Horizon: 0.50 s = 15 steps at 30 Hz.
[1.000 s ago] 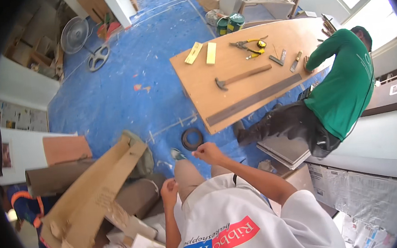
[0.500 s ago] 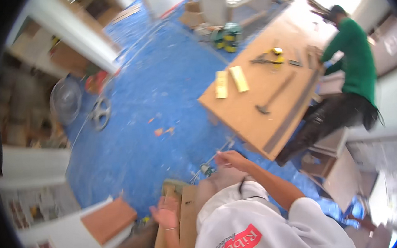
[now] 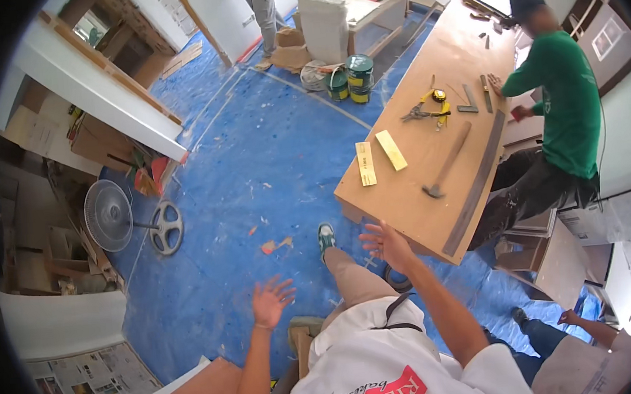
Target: The person assists in assembling furniture in a room under renovation. They handle wooden panels, apply adhesive tape to a circular object, and move around the workspace while other workers use tools like hammers and drills.
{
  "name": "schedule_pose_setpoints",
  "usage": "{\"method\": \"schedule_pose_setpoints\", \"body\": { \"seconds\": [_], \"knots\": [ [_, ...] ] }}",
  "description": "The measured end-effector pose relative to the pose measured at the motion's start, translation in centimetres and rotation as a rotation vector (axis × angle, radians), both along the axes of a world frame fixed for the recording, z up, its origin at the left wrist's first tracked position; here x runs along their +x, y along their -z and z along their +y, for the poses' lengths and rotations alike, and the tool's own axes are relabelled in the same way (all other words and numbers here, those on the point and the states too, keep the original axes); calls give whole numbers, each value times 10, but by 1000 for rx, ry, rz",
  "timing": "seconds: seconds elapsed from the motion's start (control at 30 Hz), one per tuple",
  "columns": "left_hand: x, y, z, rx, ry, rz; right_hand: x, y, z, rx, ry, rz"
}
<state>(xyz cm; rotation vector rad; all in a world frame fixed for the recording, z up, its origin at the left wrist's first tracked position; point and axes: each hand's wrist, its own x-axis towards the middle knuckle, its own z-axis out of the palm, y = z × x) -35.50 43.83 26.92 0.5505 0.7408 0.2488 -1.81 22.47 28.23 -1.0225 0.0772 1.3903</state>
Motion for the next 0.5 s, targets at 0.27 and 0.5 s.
{"method": "schedule_pose_setpoints", "body": {
  "seconds": [0.27,0.5],
  "knots": [
    [99,-59,87,-287,-230,-304,-31,-73,139,6,-385,-295],
    [153,-75,226,-131,-25,-141,21,-103,261,35,-389,-391]
  ]
}}
